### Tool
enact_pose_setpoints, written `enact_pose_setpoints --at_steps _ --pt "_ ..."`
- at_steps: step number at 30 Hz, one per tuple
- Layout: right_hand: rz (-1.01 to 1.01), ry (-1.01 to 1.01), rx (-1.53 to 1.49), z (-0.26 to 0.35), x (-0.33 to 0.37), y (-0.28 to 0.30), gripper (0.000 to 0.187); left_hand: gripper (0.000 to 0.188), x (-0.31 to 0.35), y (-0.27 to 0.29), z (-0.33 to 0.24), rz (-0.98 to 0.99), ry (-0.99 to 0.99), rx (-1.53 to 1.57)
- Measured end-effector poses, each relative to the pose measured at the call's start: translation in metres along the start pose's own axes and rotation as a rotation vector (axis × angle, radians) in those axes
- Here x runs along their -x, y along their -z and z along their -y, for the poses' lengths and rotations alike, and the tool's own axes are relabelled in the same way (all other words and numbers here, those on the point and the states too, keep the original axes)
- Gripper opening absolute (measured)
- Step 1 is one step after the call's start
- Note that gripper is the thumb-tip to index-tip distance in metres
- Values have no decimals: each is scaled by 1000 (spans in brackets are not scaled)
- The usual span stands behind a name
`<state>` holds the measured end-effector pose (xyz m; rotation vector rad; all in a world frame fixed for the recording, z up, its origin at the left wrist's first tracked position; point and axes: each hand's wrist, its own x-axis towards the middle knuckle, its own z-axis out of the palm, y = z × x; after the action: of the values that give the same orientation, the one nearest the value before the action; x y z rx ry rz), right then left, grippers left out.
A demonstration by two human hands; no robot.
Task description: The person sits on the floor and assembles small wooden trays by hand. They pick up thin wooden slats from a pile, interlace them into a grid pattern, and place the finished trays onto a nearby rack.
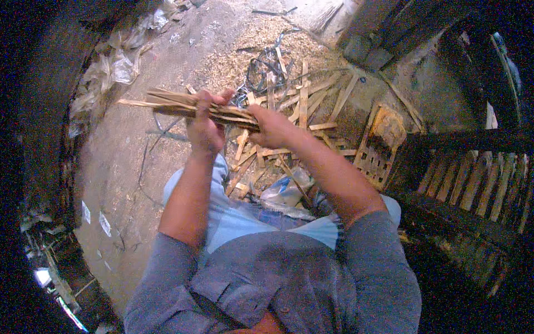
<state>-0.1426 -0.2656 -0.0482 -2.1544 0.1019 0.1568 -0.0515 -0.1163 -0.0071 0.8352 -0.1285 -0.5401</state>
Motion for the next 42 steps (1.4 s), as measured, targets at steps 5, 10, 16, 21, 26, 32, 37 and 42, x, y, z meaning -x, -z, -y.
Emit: enact_pose_setpoints --at_steps 5,10,16,21,26,32,37,42 --pt "29 303 -156 41 -30 16 68 15 3 -18 -17 7 8 -151" --pt "-190 71 -577 -43 -39 15 49 15 -28 46 -35 -366 -43 -104" --pt "208 -495 654 -280 56 -99 30 20 -48 57 -48 -622 -146 -200" --pt "21 -228 766 -337 96 -139 35 18 -54 63 -42 -661 -96 -256" --pt "-203 -67 236 -279 46 -80 30 18 -60 67 -47 -687 -129 -192" --pt "-560 -690 -165 -273 -16 -37 40 20 -67 55 -36 -644 -82 -204" --pt "-532 -875 156 -300 -17 -73 52 18 -63 69 -26 -611 -19 -198" --pt "-257 -1106 140 -302 -14 -90 50 18 -62 70 -29 -656 -29 -246"
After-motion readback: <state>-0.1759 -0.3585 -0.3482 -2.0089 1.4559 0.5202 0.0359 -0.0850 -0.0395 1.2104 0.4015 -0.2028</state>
